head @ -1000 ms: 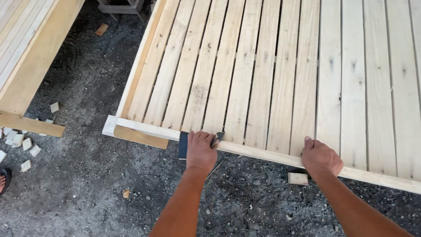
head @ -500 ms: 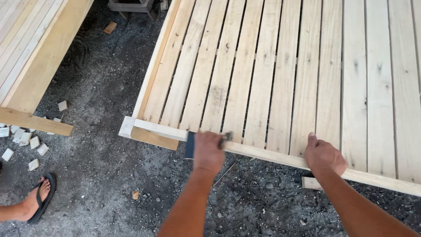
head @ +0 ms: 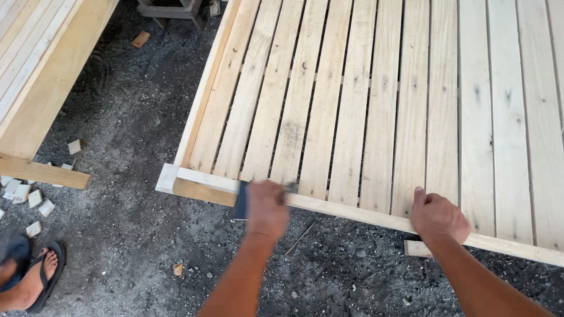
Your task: The person sands the edges, rails, and corner posts of wooden slatted bench frames by hand using a folded sheet of sandpaper, working along the frame sides and then the legs and corners of multiple benches.
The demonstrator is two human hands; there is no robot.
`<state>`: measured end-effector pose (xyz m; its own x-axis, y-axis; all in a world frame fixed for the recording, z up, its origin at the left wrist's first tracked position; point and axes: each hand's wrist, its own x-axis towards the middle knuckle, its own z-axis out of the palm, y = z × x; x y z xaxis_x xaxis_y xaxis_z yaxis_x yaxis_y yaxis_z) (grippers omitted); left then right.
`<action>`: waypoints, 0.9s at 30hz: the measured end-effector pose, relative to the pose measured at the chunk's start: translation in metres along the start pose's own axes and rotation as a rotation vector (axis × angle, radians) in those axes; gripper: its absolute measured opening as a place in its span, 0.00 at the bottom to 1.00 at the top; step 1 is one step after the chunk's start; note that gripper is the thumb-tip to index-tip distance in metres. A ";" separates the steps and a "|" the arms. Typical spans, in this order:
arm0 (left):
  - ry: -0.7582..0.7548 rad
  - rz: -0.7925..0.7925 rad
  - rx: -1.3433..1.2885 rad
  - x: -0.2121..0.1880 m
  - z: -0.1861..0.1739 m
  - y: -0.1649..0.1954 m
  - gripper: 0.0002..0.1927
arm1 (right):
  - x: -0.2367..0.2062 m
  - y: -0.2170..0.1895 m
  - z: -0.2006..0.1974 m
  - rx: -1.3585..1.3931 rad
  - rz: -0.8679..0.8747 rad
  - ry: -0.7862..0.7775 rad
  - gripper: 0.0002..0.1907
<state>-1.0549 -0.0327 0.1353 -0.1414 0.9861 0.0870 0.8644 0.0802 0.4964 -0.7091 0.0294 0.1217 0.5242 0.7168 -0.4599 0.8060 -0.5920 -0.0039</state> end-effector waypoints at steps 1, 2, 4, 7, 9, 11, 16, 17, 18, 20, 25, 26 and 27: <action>0.099 0.086 0.044 0.004 -0.010 -0.016 0.04 | 0.001 0.000 0.000 0.001 0.000 0.007 0.32; 0.197 0.170 0.091 0.006 -0.017 -0.026 0.03 | 0.002 0.000 0.001 0.003 -0.002 0.012 0.31; 0.156 0.072 0.094 0.004 -0.011 -0.019 0.03 | 0.003 -0.001 0.002 0.002 -0.002 0.017 0.31; -0.189 0.020 0.268 -0.010 0.024 0.040 0.09 | 0.004 -0.001 0.003 -0.001 0.002 0.016 0.30; -0.272 0.072 0.301 -0.013 0.045 0.079 0.13 | 0.005 0.000 0.003 0.004 0.004 0.034 0.29; -0.250 0.136 0.201 -0.011 0.046 0.087 0.12 | 0.005 0.000 0.003 -0.003 0.009 0.001 0.31; -0.123 0.110 0.202 0.011 -0.007 0.003 0.08 | 0.006 0.002 0.003 -0.037 -0.044 0.050 0.30; -0.039 0.114 0.217 0.012 -0.013 -0.008 0.08 | 0.006 0.002 0.004 -0.041 -0.029 0.036 0.31; 0.055 0.121 0.235 0.012 -0.014 -0.010 0.08 | 0.006 0.001 0.004 -0.037 -0.019 0.028 0.31; -0.063 0.007 0.209 0.004 -0.003 0.008 0.10 | 0.007 0.000 0.005 -0.024 0.001 0.017 0.31; -0.065 0.135 -0.035 -0.017 0.048 0.103 0.12 | 0.007 0.001 0.006 -0.037 -0.063 0.055 0.30; -0.092 0.146 -0.012 -0.017 0.046 0.102 0.12 | 0.008 0.002 0.007 -0.038 -0.049 0.030 0.30; -0.117 0.161 0.012 -0.013 0.039 0.091 0.11 | 0.008 0.003 0.007 -0.034 -0.035 0.009 0.30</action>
<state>-0.9558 -0.0330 0.1458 0.0559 0.9965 0.0629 0.8772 -0.0791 0.4736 -0.7042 0.0311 0.1117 0.4974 0.7402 -0.4524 0.8329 -0.5533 0.0106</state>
